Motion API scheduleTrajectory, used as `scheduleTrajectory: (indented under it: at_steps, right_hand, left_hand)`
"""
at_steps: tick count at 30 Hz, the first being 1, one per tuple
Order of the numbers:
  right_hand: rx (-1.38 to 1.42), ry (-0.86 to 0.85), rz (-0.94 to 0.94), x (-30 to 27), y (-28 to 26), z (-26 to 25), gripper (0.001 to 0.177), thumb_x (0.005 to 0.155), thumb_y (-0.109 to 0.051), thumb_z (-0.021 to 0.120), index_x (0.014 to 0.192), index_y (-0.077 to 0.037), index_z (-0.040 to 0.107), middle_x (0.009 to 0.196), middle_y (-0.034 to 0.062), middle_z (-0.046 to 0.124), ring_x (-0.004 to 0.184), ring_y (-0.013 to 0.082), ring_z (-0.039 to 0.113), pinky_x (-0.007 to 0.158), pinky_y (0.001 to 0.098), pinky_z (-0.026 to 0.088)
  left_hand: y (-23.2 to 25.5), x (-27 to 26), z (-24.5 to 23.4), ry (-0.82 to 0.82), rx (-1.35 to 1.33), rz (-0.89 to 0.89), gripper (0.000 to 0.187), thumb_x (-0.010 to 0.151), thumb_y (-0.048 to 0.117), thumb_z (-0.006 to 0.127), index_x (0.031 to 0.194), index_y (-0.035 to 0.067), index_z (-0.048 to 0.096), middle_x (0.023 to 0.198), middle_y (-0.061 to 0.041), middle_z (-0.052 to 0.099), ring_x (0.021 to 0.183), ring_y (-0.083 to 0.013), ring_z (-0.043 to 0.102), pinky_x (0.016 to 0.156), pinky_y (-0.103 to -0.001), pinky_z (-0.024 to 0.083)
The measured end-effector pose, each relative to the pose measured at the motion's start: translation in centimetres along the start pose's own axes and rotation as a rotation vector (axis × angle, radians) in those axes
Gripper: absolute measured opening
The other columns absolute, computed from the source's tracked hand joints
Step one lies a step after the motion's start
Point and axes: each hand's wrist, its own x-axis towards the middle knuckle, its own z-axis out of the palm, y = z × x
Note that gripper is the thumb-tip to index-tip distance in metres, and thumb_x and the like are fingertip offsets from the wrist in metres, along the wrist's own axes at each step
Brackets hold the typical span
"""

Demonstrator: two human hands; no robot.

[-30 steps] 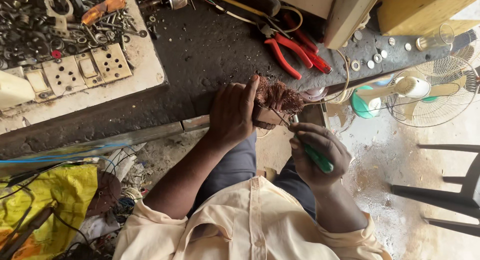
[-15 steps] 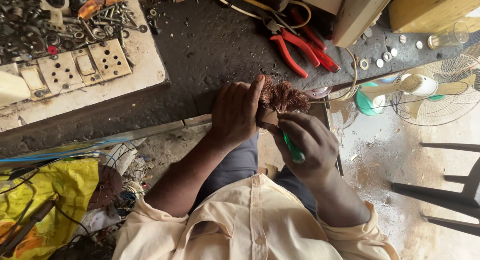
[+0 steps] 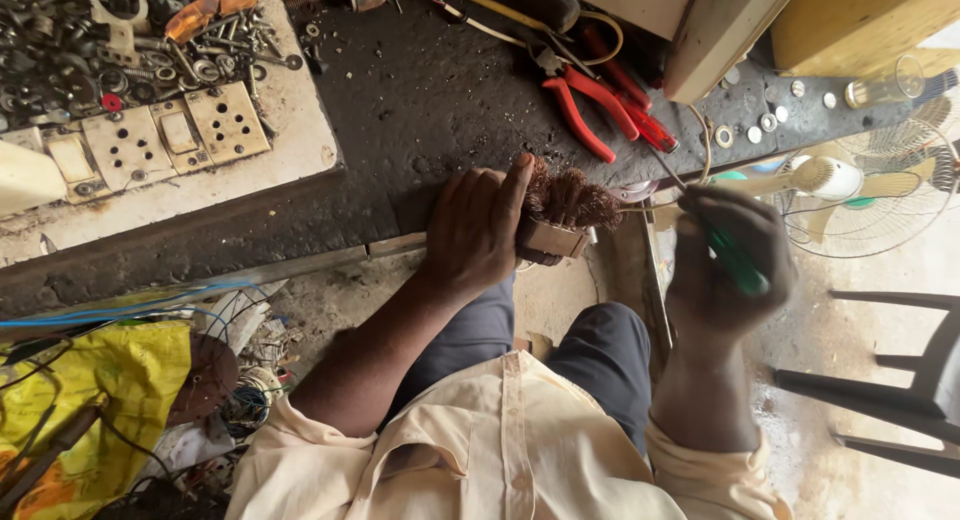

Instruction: The person holds a copper wire coil and uses a green-handled screwdriver to scrape and clean the surface of a small rectangular metal component attached to the coil. The person continues to scrape the component and adjust the coil on the workbench.

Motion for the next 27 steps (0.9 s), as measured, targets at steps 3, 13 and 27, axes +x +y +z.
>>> scheduleTrajectory:
  at_steps: [3,13,27]
  right_hand:
    - [0.032,0.079,0.067,-3.2,0.3,-0.6,0.014,0.108,0.001,0.070,0.120,0.004,0.063,0.114,0.0176,0.070,0.106,0.0216,0.073,0.095,0.0315,0.060]
    - [-0.055,0.024,0.072,-9.6,-2.1,-0.9,0.015,0.103,0.001,0.064,0.117,0.004,0.059,0.121,0.0203,0.069,0.111,0.0271,0.071,0.094,0.0332,0.060]
    - [0.027,-0.024,0.186,-10.9,-3.9,-0.1,0.028,0.094,0.008,0.073,0.119,0.001,0.063,0.127,0.0191,0.070,0.118,0.0265,0.071,0.104,0.0366,0.057]
  left_hand:
    - [0.3,0.0,-0.7,-0.021,0.000,-0.001,0.062,0.106,-0.002,0.050,0.162,0.001,0.023,0.106,-0.012,0.058,0.096,-0.0276,0.059,0.091,-0.045,0.051]
    - [0.3,0.8,-1.4,0.022,0.017,0.025,0.058,0.100,0.003,0.054,0.155,-0.003,0.034,0.102,-0.013,0.058,0.090,-0.0296,0.059,0.084,-0.045,0.050]
    - [0.3,0.2,-0.4,0.042,0.063,0.019,0.060,0.104,-0.001,0.050,0.160,-0.001,0.028,0.115,-0.015,0.061,0.102,-0.0303,0.063,0.089,-0.043,0.051]
